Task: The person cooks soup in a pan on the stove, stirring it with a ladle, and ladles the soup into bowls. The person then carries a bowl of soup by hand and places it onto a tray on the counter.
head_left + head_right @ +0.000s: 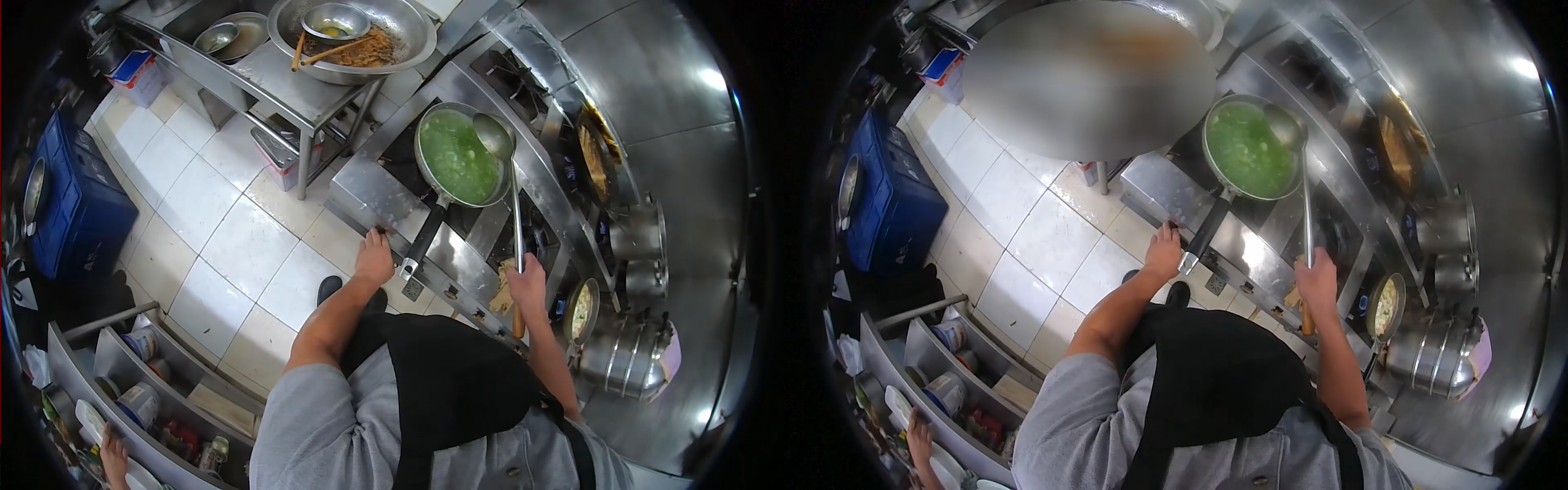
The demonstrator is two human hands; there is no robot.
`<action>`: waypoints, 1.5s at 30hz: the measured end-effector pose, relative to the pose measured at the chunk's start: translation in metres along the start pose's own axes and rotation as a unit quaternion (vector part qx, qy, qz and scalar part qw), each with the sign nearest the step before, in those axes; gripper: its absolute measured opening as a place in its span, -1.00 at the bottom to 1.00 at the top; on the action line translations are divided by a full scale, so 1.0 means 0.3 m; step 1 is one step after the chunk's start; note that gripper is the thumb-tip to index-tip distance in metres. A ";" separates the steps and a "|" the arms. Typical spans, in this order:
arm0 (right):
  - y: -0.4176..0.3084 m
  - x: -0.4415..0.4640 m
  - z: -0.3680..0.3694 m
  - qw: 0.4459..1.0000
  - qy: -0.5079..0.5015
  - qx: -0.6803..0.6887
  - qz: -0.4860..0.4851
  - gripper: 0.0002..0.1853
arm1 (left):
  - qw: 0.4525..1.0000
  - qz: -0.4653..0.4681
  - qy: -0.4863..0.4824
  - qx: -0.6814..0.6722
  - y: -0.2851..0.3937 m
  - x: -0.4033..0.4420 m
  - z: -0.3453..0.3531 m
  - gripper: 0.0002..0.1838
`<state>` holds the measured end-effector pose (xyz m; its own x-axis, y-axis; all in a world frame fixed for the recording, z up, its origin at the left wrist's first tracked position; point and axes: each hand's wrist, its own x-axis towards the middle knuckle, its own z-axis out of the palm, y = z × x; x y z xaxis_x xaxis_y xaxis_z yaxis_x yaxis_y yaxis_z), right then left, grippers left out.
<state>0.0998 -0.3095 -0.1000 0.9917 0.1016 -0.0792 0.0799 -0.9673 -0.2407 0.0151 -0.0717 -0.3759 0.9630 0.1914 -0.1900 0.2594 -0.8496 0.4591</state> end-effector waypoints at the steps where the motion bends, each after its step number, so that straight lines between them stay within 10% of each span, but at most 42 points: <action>1: 0.001 0.002 0.000 1.000 -0.003 -0.002 0.003 -0.74 | 0.999 0.013 0.030 0.020 0.001 -0.001 0.002 -0.18; 7: 0.001 0.007 -0.013 1.000 -0.014 -0.004 0.009 -0.72 | 0.961 -0.145 0.023 -0.235 -0.041 0.069 -0.024 -0.31; 15: 0.117 0.018 0.015 0.991 0.000 0.082 -0.102 -0.75 | 0.943 -0.101 0.084 -0.305 -0.073 0.161 0.217 -0.56; 16: 0.158 0.036 0.032 0.984 -0.052 0.169 -0.036 -0.72 | 0.993 0.040 -0.057 -0.099 -0.039 0.125 0.047 -0.70; 17: 0.105 0.027 0.021 0.967 -0.082 0.239 0.044 -0.73 | 0.986 -0.012 0.022 -0.167 -0.022 0.121 0.073 -0.76; 21: 0.205 0.086 0.067 0.979 -0.003 0.078 -0.186 -0.69 | 0.946 -0.064 0.073 -0.309 -0.048 -0.017 -0.113 -0.69; 31: 0.256 0.164 0.099 0.982 0.003 0.017 -0.188 -0.61 | 0.870 -0.366 0.077 -0.320 -0.321 -0.436 -0.276 -0.58; 45: 0.281 0.193 0.144 0.984 0.036 0.031 -0.174 -0.56 | 0.890 -0.302 0.000 -0.341 -0.289 -0.443 -0.215 -0.58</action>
<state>0.1595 -0.3752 -0.1665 0.9098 0.4058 0.0875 0.4125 -0.8605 -0.2989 -0.1305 0.0083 -0.3346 0.6327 0.5126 -0.5805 0.7139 -0.0958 0.6936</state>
